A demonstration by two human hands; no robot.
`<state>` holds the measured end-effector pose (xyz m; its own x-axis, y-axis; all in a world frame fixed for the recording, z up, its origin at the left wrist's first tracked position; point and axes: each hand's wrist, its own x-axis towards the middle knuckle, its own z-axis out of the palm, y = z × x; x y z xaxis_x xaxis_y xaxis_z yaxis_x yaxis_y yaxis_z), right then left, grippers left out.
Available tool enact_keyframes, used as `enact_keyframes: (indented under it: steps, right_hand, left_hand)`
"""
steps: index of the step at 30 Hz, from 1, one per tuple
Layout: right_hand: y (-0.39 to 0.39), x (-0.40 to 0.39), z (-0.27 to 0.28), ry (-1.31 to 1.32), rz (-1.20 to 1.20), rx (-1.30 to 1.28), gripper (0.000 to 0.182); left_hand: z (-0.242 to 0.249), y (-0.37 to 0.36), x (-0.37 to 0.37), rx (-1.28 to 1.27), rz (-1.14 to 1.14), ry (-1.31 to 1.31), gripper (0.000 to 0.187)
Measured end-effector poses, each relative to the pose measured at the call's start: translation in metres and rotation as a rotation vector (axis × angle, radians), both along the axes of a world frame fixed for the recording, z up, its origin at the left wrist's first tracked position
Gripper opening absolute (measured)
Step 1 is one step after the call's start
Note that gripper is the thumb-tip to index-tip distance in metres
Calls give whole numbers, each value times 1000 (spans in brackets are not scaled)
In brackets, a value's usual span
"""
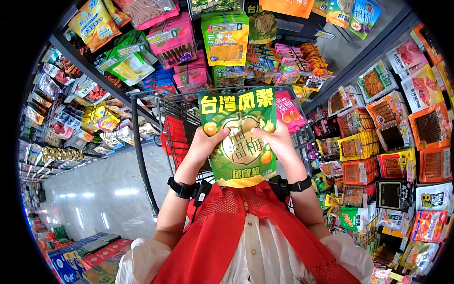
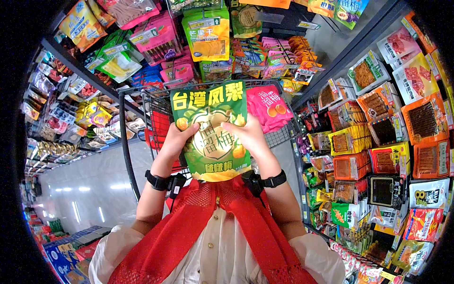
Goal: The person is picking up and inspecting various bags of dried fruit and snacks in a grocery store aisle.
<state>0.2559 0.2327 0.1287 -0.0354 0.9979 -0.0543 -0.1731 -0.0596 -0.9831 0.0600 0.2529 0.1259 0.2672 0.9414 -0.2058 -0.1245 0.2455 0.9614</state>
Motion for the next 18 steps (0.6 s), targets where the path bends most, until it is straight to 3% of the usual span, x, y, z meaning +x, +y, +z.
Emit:
enact_keyframes:
  steps: [18]
  right_hand:
    - [1, -3, -2, -20, 5, -15, 28]
  left_hand:
    - [-2, 1, -4, -29, 3, 5, 22]
